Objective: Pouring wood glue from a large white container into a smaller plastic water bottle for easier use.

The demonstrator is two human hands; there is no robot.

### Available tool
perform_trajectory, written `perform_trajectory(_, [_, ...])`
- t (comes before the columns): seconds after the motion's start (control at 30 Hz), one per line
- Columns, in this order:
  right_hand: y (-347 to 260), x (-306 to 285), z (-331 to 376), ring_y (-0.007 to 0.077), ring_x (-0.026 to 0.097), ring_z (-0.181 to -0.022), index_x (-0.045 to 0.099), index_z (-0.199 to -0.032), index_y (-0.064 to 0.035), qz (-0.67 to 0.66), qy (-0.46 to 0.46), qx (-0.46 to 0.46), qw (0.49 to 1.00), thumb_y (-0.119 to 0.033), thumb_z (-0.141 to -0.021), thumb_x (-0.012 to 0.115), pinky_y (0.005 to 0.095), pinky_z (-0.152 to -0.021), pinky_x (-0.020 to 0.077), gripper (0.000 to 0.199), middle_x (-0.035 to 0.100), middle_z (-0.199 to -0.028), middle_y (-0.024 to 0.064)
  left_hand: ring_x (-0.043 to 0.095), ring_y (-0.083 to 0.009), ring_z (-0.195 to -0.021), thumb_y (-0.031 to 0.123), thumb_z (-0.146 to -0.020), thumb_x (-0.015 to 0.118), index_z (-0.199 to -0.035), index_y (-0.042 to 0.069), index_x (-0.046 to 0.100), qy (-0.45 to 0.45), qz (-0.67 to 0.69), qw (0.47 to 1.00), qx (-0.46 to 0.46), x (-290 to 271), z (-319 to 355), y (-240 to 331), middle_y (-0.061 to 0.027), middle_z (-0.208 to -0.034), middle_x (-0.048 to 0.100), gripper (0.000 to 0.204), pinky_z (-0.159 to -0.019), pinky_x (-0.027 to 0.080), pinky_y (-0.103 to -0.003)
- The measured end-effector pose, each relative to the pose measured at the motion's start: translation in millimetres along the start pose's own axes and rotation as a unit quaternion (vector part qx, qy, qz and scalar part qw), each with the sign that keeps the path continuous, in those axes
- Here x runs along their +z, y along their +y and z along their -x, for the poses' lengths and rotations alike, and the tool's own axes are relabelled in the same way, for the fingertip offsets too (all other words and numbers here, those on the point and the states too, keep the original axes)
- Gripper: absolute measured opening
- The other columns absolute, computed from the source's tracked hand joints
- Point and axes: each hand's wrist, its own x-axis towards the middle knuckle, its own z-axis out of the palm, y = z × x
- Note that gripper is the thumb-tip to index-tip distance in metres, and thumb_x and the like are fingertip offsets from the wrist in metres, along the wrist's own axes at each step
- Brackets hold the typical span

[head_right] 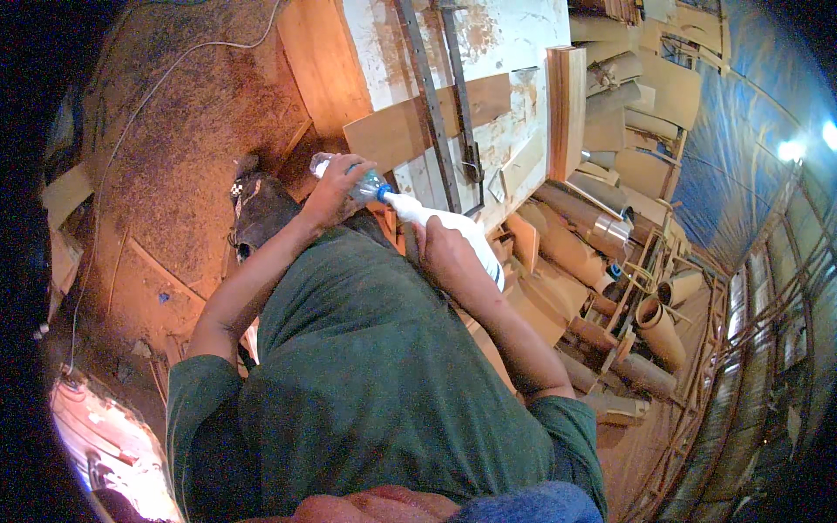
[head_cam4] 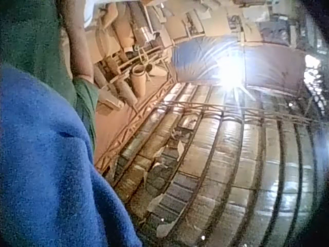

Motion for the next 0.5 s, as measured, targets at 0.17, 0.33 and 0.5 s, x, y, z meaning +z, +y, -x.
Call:
perform_trajectory(0.17, [0.2, -0.1, 1.9, 0.0541, 0.061, -0.082, 0.054, -0.1, 0.0036, -0.002, -0.003, 0.012, 1.0, -0.033, -0.106, 0.043, 0.0609, -0.073, 0.0464, 0.039, 0.063, -0.082, 0.0358, 0.053, -0.0361, -0.114, 0.009, -0.063, 0.085, -0.129, 0.01, 0.058, 0.0, -0.009, 1.0, -0.003, 0.5, 0.3, 2.7, -0.0139, -0.121, 0.057, 0.071, -0.101, 0.043, -0.045])
perform_trajectory(0.33, [2.6, 3.7, 2.9, 0.0546, 0.061, -0.083, 0.054, -0.099, 0.0039, 0.002, -0.003, 0.02, 1.0, -0.035, -0.107, 0.042, 0.061, -0.074, 0.0464, 0.041, 0.063, -0.083, 0.0362, 0.054, -0.0355, -0.115, 0.009, -0.062, 0.085, -0.129, 0.01, 0.058, -0.002, 0.016, 1.0, -0.001, -0.7, -1.1, 5.1, -0.0138, -0.12, 0.058, 0.072, -0.101, 0.043, -0.045])
perform_trajectory(0.5, [1.3, 3.7, 3.3, 0.0548, 0.061, -0.084, 0.054, -0.101, 0.0044, -0.005, -0.005, 0.02, 1.0, -0.035, -0.107, 0.042, 0.0613, -0.074, 0.0462, 0.042, 0.063, -0.083, 0.0363, 0.054, -0.0358, -0.114, 0.009, -0.061, 0.086, -0.129, 0.01, 0.058, 0.001, 0.008, 1.0, -0.004, 2.5, 0.6, 3.1, -0.0138, -0.12, 0.058, 0.073, -0.1, 0.044, -0.044])
